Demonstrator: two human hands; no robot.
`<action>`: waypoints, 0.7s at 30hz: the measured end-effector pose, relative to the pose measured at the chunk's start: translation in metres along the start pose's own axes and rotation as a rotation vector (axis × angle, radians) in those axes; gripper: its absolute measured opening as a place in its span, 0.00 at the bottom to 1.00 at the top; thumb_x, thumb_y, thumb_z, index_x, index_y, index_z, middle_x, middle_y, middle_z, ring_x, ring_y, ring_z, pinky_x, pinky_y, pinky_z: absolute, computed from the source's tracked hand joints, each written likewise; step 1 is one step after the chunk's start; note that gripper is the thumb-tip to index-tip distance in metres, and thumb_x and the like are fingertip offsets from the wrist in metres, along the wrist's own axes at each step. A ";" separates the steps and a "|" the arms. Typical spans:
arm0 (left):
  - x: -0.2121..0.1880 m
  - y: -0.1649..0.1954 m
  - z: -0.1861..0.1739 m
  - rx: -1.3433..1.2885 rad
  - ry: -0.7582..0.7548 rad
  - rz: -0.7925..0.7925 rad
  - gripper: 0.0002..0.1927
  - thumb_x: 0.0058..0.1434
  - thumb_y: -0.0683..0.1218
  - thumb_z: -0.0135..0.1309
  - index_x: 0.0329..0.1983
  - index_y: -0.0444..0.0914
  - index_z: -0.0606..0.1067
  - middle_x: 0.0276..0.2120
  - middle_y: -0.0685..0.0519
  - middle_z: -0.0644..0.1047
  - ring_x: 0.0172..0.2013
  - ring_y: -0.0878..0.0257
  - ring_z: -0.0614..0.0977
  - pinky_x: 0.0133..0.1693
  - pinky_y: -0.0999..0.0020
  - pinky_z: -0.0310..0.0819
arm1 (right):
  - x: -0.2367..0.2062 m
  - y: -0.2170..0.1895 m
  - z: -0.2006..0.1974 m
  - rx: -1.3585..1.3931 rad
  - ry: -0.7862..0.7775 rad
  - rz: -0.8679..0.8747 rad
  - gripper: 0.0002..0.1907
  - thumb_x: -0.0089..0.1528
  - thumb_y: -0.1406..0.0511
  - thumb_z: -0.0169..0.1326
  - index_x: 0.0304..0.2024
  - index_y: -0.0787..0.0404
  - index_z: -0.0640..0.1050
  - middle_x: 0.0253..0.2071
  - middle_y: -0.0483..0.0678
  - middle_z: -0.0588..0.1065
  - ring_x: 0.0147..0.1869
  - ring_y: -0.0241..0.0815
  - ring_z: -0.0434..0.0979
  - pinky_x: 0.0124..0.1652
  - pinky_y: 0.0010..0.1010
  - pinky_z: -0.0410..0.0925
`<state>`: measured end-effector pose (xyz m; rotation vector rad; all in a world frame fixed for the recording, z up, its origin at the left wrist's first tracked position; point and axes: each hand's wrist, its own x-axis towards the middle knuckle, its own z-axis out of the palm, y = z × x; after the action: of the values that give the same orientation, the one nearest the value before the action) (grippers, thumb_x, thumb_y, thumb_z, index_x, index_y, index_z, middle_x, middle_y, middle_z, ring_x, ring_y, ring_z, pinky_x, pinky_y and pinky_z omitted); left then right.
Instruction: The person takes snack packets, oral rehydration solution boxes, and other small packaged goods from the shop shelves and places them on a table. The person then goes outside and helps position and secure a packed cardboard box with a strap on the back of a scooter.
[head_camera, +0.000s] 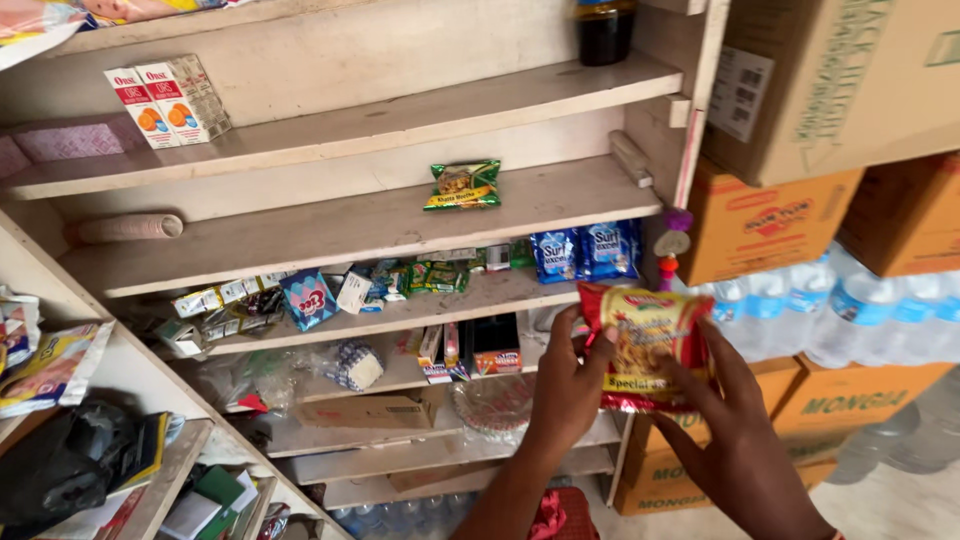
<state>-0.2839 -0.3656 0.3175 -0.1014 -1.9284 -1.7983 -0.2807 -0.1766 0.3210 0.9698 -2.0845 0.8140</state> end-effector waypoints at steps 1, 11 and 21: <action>0.008 -0.009 -0.002 0.001 -0.001 -0.021 0.25 0.69 0.53 0.52 0.63 0.36 0.65 0.40 0.47 0.82 0.38 0.64 0.84 0.39 0.67 0.78 | 0.009 0.000 0.006 -0.100 -0.005 -0.041 0.38 0.47 0.65 0.66 0.61 0.50 0.72 0.74 0.61 0.59 0.75 0.64 0.61 0.62 0.46 0.65; 0.099 -0.050 -0.046 -0.451 0.032 -0.321 0.23 0.65 0.53 0.52 0.60 0.39 0.68 0.42 0.48 0.81 0.39 0.60 0.84 0.38 0.62 0.81 | 0.086 0.046 0.077 -0.144 -0.007 -0.136 0.40 0.48 0.74 0.58 0.66 0.58 0.69 0.69 0.59 0.64 0.75 0.65 0.60 0.66 0.52 0.61; 0.203 -0.007 -0.169 0.949 0.138 0.442 0.30 0.68 0.58 0.52 0.70 0.41 0.65 0.67 0.41 0.67 0.61 0.38 0.70 0.60 0.45 0.63 | 0.177 0.074 0.123 -0.263 0.019 -0.192 0.38 0.54 0.75 0.52 0.68 0.54 0.67 0.72 0.63 0.60 0.77 0.71 0.54 0.66 0.56 0.58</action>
<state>-0.4129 -0.5834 0.3932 -0.0641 -2.2233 -0.5011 -0.4653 -0.2988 0.3723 0.9930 -1.9842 0.4372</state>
